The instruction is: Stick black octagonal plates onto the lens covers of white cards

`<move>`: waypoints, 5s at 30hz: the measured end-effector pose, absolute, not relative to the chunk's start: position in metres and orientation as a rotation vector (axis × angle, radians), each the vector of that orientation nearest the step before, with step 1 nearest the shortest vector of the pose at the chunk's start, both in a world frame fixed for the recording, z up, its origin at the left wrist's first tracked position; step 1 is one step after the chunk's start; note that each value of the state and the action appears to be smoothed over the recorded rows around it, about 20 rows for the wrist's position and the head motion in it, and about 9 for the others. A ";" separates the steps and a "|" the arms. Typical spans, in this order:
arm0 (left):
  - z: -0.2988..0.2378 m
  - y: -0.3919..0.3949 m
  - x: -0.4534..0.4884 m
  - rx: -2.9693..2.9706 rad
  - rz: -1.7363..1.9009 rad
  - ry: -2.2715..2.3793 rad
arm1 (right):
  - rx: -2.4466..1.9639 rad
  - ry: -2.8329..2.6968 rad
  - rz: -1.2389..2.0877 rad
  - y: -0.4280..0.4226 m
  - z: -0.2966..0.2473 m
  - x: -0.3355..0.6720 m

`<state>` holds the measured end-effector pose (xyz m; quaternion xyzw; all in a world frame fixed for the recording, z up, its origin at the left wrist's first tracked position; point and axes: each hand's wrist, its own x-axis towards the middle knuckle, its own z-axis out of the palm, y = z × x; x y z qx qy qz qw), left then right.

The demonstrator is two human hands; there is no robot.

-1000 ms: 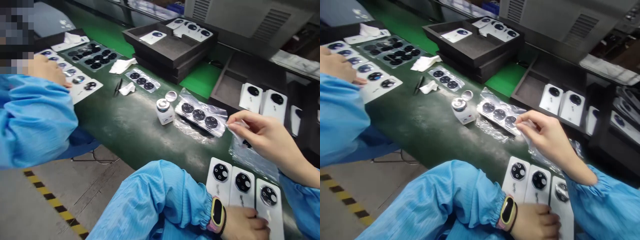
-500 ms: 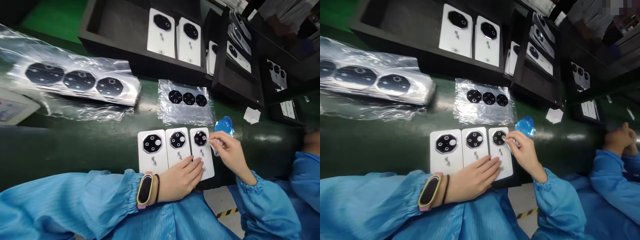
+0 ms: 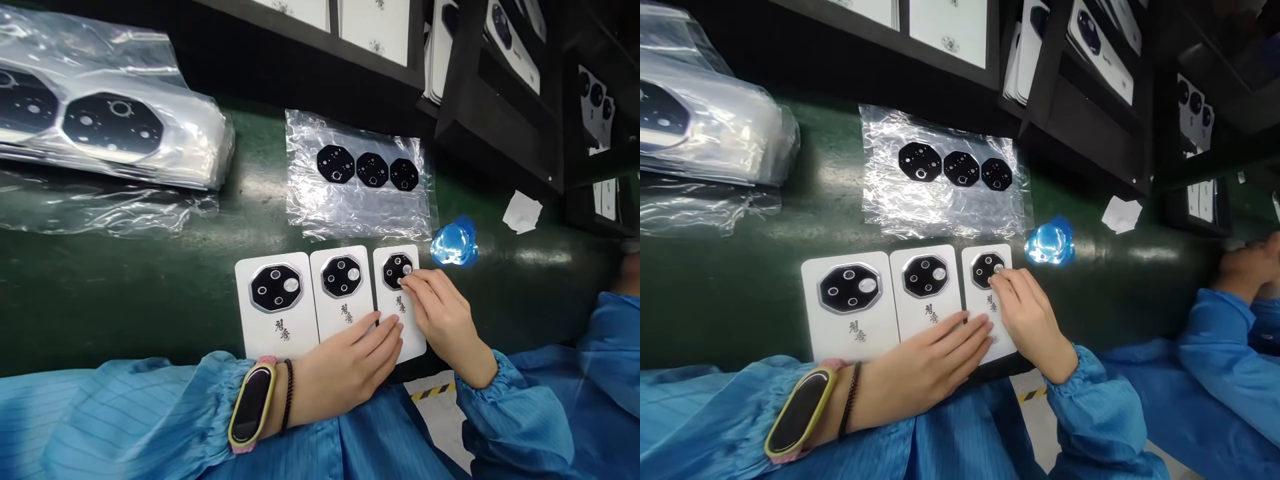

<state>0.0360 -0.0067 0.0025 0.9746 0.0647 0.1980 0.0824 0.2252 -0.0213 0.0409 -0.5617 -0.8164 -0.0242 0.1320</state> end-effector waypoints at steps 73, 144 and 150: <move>0.016 -0.013 0.014 3.010 0.767 0.058 | -1.504 -2.310 0.315 0.004 0.061 0.183; -0.001 -0.021 -0.025 2.911 0.737 0.418 | -1.429 -2.594 0.061 0.017 0.039 0.150; 0.001 -0.020 -0.026 2.924 0.715 0.412 | -1.347 -2.643 0.076 0.021 0.044 0.149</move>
